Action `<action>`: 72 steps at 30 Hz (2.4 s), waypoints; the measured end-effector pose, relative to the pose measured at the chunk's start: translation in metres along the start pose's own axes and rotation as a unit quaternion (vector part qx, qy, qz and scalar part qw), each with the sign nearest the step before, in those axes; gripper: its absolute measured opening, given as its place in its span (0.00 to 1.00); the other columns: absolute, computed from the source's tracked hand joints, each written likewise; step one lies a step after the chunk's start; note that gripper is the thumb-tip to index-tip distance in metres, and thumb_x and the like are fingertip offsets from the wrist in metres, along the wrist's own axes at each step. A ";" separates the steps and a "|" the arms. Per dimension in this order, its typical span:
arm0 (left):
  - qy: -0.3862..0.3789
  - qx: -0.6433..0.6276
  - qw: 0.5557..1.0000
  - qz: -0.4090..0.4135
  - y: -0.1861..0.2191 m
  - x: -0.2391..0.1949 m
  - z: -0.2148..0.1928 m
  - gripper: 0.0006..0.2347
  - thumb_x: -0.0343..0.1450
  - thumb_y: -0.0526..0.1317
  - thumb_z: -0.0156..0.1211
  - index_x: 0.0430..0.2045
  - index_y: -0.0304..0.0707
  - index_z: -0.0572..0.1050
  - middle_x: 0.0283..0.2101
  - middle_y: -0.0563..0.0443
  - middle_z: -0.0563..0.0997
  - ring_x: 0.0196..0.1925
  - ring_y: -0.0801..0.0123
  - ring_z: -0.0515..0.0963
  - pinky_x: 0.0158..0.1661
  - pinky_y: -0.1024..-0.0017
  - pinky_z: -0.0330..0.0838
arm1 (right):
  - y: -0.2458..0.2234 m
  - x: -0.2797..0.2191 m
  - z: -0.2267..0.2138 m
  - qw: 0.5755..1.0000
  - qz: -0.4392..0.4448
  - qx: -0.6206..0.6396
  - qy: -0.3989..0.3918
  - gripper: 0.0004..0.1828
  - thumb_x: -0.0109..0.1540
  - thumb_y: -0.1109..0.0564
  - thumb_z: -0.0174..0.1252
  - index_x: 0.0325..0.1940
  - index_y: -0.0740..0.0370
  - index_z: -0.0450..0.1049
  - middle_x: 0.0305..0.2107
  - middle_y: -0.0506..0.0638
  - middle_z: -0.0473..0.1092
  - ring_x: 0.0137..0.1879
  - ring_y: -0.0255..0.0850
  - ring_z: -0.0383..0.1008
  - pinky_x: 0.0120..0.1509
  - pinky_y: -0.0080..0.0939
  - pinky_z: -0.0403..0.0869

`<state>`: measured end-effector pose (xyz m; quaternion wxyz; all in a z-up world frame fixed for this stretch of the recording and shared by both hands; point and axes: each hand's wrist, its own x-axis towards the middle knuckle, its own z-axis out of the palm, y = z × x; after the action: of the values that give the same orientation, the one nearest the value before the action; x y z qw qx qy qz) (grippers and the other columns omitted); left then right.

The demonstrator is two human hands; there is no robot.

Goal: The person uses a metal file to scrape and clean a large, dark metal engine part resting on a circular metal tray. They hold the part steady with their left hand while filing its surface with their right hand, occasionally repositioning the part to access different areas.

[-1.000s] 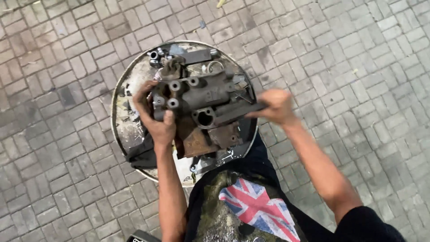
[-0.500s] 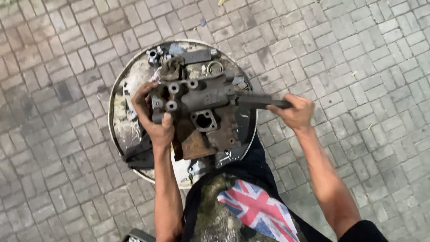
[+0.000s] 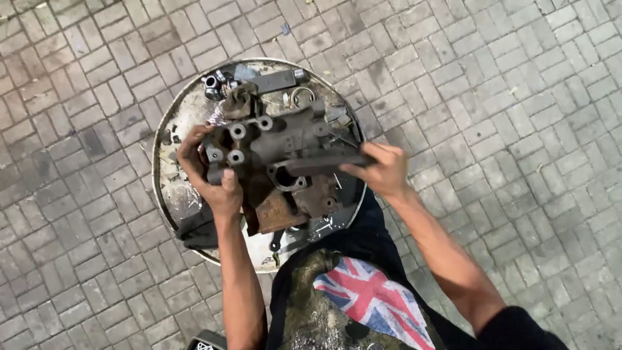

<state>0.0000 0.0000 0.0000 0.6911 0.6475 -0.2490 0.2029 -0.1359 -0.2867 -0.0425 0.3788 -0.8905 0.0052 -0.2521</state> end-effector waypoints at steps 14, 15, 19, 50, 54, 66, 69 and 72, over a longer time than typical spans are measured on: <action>-0.006 0.020 1.000 0.005 0.005 -0.004 -0.010 0.29 0.72 0.57 0.64 0.54 0.31 0.61 0.55 0.34 0.69 0.64 0.52 0.71 0.66 0.57 0.65 | -0.009 0.014 -0.015 0.997 0.005 -0.043 -0.070 0.32 0.52 0.34 0.76 0.19 0.55 0.63 0.13 0.50 0.65 0.22 0.48 0.71 0.28 0.40 0.68; -0.007 0.008 1.000 0.001 0.006 -0.003 -0.009 0.29 0.71 0.58 0.64 0.54 0.33 0.61 0.56 0.35 0.70 0.63 0.53 0.71 0.65 0.57 0.66 | -0.006 0.014 -0.023 0.995 -0.006 -0.064 -0.077 0.33 0.52 0.32 0.75 0.19 0.54 0.62 0.13 0.49 0.64 0.23 0.48 0.72 0.29 0.38 0.68; -0.004 0.019 1.000 0.015 0.002 0.001 -0.006 0.29 0.71 0.58 0.64 0.53 0.33 0.61 0.56 0.34 0.70 0.64 0.53 0.71 0.66 0.58 0.64 | -0.006 0.036 -0.048 0.989 -0.015 -0.112 -0.092 0.35 0.51 0.29 0.75 0.20 0.53 0.61 0.13 0.47 0.64 0.24 0.45 0.72 0.32 0.36 0.69; 0.012 0.009 1.000 -0.026 -0.001 -0.001 -0.005 0.30 0.69 0.60 0.66 0.53 0.37 0.62 0.55 0.40 0.71 0.63 0.59 0.72 0.63 0.60 0.67 | 0.004 0.030 -0.020 0.982 0.127 -0.046 -0.135 0.34 0.47 0.30 0.77 0.16 0.52 0.63 0.07 0.44 0.59 0.17 0.40 0.64 0.28 0.33 0.62; 0.018 0.007 0.999 -0.026 0.002 0.000 -0.003 0.31 0.68 0.60 0.67 0.53 0.37 0.63 0.55 0.39 0.72 0.62 0.59 0.73 0.62 0.60 0.68 | -0.008 0.023 -0.035 0.981 0.169 -0.048 -0.085 0.31 0.44 0.35 0.81 0.18 0.54 0.68 0.09 0.50 0.61 0.18 0.40 0.61 0.27 0.36 0.60; 0.005 0.010 1.000 -0.018 0.003 -0.001 -0.001 0.26 0.72 0.52 0.62 0.57 0.36 0.63 0.58 0.38 0.70 0.66 0.54 0.70 0.66 0.52 0.64 | 0.108 -0.082 -0.092 0.946 0.313 0.076 0.046 0.18 0.70 0.58 0.55 0.25 0.56 0.75 0.12 0.50 0.65 0.19 0.37 0.67 0.29 0.35 0.66; -0.044 0.035 0.995 -0.080 0.037 0.008 0.000 0.21 0.71 0.36 0.52 0.59 0.28 0.62 0.59 0.32 0.69 0.67 0.43 0.67 0.67 0.40 0.60 | 0.023 -0.068 -0.075 0.941 0.284 0.177 -0.047 0.16 0.65 0.63 0.59 0.22 0.58 0.77 0.11 0.51 0.69 0.18 0.40 0.71 0.29 0.38 0.70; -0.111 0.127 0.983 -0.074 0.060 0.023 -0.010 0.19 0.73 0.34 0.53 0.57 0.21 0.65 0.55 0.22 0.73 0.64 0.31 0.71 0.64 0.39 0.61 | 0.004 -0.075 -0.044 0.923 0.268 0.249 -0.115 0.12 0.64 0.63 0.60 0.25 0.61 0.77 0.13 0.51 0.69 0.21 0.37 0.67 0.30 0.37 0.68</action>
<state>-0.0173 0.0137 0.0614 0.5844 0.7650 -0.2482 0.1079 -0.2206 -0.3043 -0.0531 0.6399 -0.7556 0.1370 -0.0297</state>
